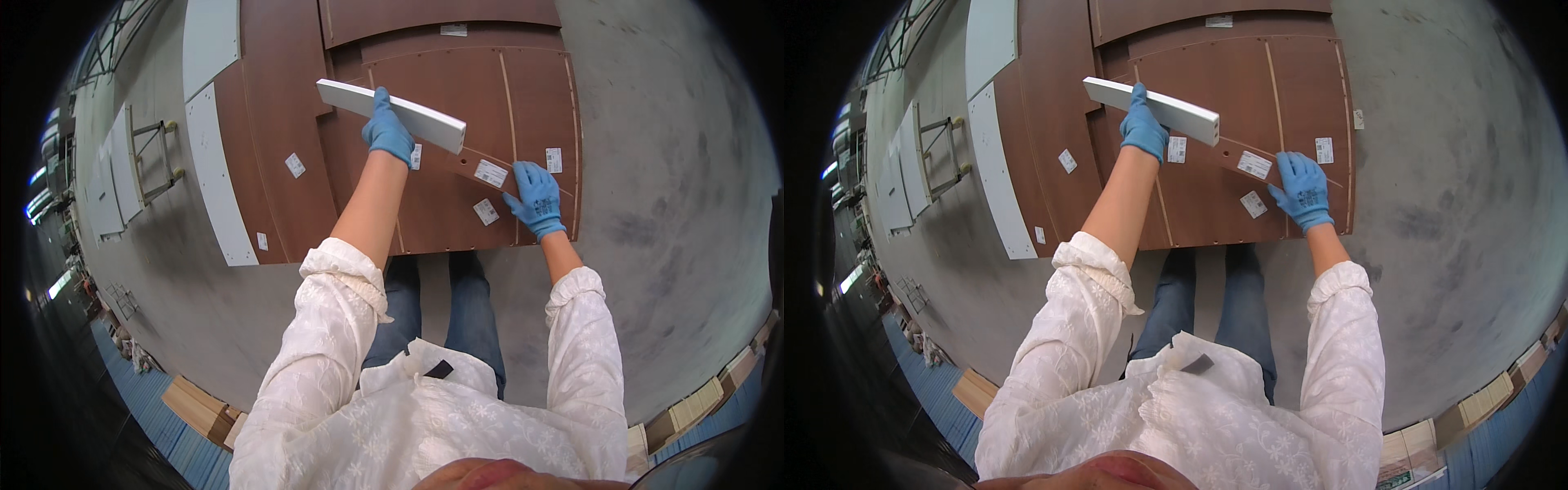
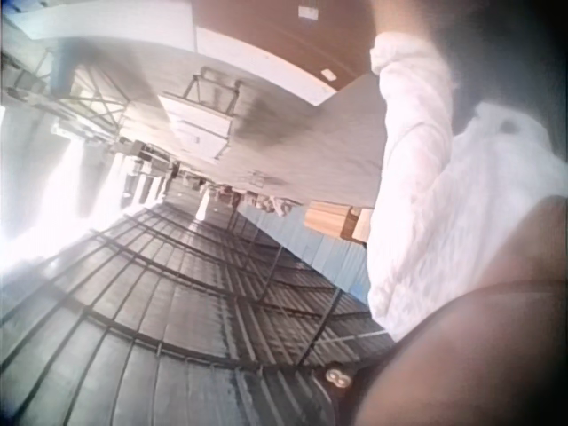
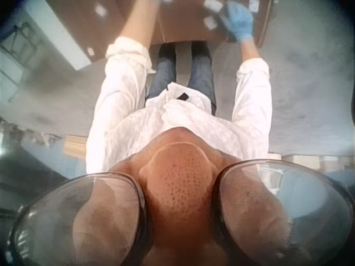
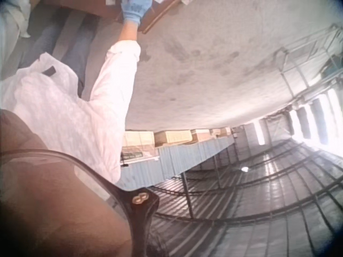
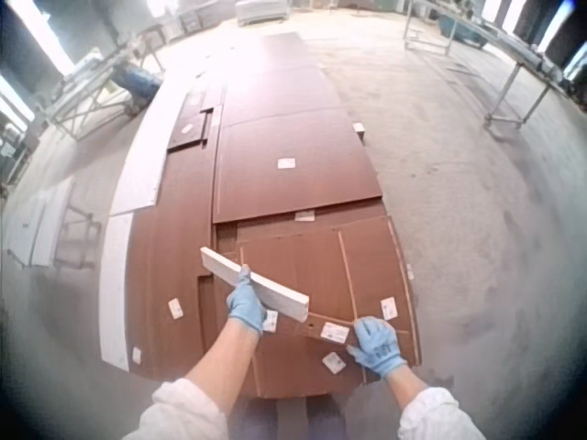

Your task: The person applies adhesive to white rectangular panels and wipes them with a cloth. They then place the panels onto a large brown board and arrange smaller brown pieces. The person also wipes a small white square piece with holes using a cloth and liquid from a bottle.

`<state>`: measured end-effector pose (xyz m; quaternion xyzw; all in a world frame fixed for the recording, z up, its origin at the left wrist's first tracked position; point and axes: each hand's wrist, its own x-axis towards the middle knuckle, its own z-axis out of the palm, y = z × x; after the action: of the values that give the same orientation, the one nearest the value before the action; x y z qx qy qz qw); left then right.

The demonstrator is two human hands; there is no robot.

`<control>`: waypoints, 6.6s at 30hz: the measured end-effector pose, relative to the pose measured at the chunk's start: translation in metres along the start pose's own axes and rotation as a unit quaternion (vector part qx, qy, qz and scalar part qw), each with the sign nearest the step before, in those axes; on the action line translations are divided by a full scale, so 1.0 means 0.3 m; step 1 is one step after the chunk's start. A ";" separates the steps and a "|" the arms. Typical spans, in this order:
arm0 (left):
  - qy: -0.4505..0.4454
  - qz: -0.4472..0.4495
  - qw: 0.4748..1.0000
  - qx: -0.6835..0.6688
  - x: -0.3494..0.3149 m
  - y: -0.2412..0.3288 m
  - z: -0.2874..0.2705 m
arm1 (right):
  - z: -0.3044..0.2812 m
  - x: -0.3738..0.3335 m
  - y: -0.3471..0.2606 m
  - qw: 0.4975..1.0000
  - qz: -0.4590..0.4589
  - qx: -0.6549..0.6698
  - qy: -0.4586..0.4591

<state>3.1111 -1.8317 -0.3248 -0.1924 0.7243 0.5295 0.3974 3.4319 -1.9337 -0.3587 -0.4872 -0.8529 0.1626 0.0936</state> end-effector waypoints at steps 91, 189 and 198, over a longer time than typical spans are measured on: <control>-0.039 0.400 0.540 0.739 -0.130 0.209 -1.744 | 0.256 0.214 -1.081 0.895 0.364 0.202 -0.159; -0.216 0.627 0.344 0.665 0.373 -0.303 -1.337 | 0.372 -0.143 -0.884 0.884 0.425 0.191 0.048; -0.211 0.612 0.381 0.660 0.352 -0.310 -1.341 | 0.389 -0.156 -0.872 0.885 0.420 0.200 0.038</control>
<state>2.9620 -2.2208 -0.4147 0.7440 0.6594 0.0078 0.1075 3.2093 -2.1193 -0.3708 -0.7766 -0.5138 0.3348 0.1442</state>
